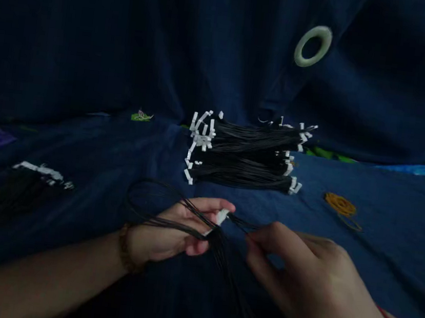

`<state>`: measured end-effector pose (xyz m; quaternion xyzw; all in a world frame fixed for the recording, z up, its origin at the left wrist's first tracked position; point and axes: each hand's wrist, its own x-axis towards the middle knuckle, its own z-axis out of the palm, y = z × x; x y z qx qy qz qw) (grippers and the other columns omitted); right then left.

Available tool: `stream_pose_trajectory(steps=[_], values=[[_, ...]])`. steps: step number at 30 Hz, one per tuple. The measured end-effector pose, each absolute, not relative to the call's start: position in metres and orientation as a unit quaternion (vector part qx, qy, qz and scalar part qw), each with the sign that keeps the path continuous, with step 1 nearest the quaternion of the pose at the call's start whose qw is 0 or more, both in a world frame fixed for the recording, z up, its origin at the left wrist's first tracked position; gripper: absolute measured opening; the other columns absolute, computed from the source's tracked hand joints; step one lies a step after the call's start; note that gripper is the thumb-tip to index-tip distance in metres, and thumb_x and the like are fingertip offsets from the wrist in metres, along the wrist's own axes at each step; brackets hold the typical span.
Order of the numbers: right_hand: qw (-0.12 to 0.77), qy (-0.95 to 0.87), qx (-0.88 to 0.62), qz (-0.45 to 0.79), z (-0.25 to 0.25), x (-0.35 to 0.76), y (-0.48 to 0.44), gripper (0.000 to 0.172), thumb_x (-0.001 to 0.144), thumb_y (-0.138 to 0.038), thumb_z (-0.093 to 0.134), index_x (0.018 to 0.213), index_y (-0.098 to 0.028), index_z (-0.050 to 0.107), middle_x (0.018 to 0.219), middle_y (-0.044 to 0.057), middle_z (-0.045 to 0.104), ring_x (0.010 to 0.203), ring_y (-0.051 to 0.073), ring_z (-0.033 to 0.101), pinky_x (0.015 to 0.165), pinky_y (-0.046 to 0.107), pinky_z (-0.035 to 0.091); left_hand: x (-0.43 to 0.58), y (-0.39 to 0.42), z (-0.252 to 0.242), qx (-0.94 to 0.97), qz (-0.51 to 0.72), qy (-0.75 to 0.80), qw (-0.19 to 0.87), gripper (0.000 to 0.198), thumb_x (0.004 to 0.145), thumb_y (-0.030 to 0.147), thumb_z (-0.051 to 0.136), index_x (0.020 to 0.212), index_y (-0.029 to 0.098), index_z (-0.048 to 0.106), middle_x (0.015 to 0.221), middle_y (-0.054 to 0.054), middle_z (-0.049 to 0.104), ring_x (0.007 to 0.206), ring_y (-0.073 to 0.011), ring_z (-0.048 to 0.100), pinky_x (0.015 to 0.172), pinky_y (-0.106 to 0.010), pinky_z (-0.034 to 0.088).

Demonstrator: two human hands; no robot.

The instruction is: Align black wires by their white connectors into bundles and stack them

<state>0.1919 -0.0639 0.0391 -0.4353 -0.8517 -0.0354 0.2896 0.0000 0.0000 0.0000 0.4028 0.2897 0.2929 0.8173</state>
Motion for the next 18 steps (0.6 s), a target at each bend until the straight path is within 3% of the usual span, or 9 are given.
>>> stream_pose_trajectory(steps=[11, 18], values=[[0.261, -0.869, -0.41, -0.093, 0.0341, 0.1936, -0.0621, 0.009, 0.084, -0.015, 0.048, 0.076, -0.016, 0.052, 0.052, -0.004, 0.05, 0.042, 0.011, 0.047, 0.045, 0.028, 0.028, 0.0013, 0.0004, -0.0021, 0.429, 0.299, 0.277, 0.806, 0.04, 0.067, 0.001, 0.059, 0.1, 0.023, 0.064, 0.066, 0.003, 0.053, 0.039, -0.0027, 0.048, 0.032, -0.01, 0.034], [0.255, -0.87, -0.407, -0.114, 0.0319, 0.1907, -0.0618, 0.012, 0.085, -0.015, 0.047, 0.075, -0.016, 0.053, 0.054, -0.003, 0.049, 0.044, 0.012, 0.045, 0.047, 0.028, 0.026, 0.003, -0.0017, 0.0, 0.448, 0.298, 0.294, 0.79, 0.04, 0.066, 0.007, 0.062, 0.104, 0.018, 0.063, 0.062, 0.002, 0.054, 0.042, -0.0053, 0.05, 0.033, -0.012, 0.034]])
